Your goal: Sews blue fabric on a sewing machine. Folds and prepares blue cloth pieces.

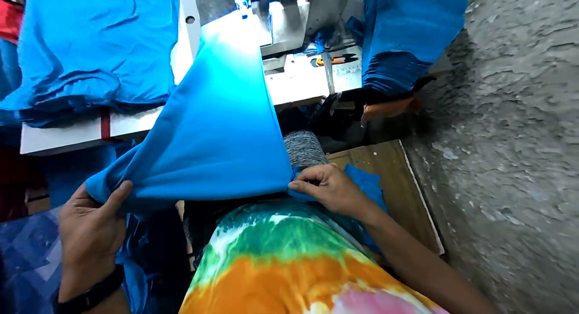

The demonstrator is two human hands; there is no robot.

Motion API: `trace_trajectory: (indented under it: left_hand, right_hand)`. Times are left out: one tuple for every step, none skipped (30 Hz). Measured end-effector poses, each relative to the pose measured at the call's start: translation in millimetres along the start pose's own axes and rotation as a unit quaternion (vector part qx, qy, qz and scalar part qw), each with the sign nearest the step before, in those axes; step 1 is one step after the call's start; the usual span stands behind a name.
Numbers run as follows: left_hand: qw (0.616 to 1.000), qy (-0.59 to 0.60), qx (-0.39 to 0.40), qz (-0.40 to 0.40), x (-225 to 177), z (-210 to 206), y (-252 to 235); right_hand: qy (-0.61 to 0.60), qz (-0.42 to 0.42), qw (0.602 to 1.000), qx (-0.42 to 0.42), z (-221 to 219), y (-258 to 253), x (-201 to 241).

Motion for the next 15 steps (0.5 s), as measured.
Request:
trace_trajectory:
  left_hand:
    - [1.000, 0.000, 0.003, 0.000, 1, 1, 0]
    - [1.000, 0.001, 0.004, -0.001, 1, 1, 0]
    - [1.000, 0.003, 0.004, -0.003, 2, 0, 0]
    - [1.000, 0.003, 0.003, -0.001, 2, -1, 1]
    - [1.000, 0.004, 0.001, 0.001, 3, -1, 1]
    - [1.000, 0.006, 0.002, 0.002, 3, -2, 1]
    - [1.000, 0.007, 0.002, 0.001, 3, -2, 1]
    - [1.000, 0.009, 0.004, -0.001, 3, -2, 1]
    - [1.000, 0.011, 0.006, -0.003, 3, -2, 1]
    - [1.000, 0.012, 0.008, -0.004, 2, -2, 1]
    - [1.000, 0.013, 0.010, -0.005, 2, -3, 1]
    - [1.000, 0.014, 0.010, -0.005, 2, -3, 1]
    - [1.000, 0.014, 0.011, -0.005, 2, -4, 1]
    - [1.000, 0.014, 0.011, -0.005, 2, -5, 1]
    - [1.000, 0.014, 0.012, -0.005, 2, -5, 1]
  right_hand:
    - [0.017, 0.016, 0.999, -0.023, 0, 2, 1]
    - [0.030, 0.031, 0.998, -0.044, 1, 4, 2]
    - [0.040, 0.043, 0.996, -0.063, 1, 6, 3]
    - [0.050, 0.051, 0.994, -0.079, 2, 9, 5]
    - [0.056, 0.055, 0.992, -0.094, 3, 11, 7]
    - [0.063, 0.057, 0.990, -0.111, 3, 13, 10]
    - [0.070, 0.058, 0.987, -0.129, 4, 15, 12]
    - [0.076, 0.060, 0.984, -0.147, 4, 17, 14]
    - [0.078, 0.062, 0.982, -0.163, 4, 19, 15]
    - [0.078, 0.063, 0.980, -0.175, 4, 20, 16]
    - [0.075, 0.064, 0.978, -0.183, 4, 21, 16]
    - [0.072, 0.064, 0.978, -0.187, 4, 21, 16]
    - [0.067, 0.063, 0.978, -0.188, 4, 22, 16]
    - [0.063, 0.063, 0.978, -0.187, 5, 23, 16]
    - [0.061, 0.066, 0.979, -0.185, 5, 24, 16]
Point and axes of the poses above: each hand's wrist, its own y-axis away from the middle knuckle, its own z-axis out of the back of the hand, x = y × z, the point moved 2 cm from there along -y, towards the middle knuckle, and after that the axes turned 8 degrees about y, right-handed, at the moved point
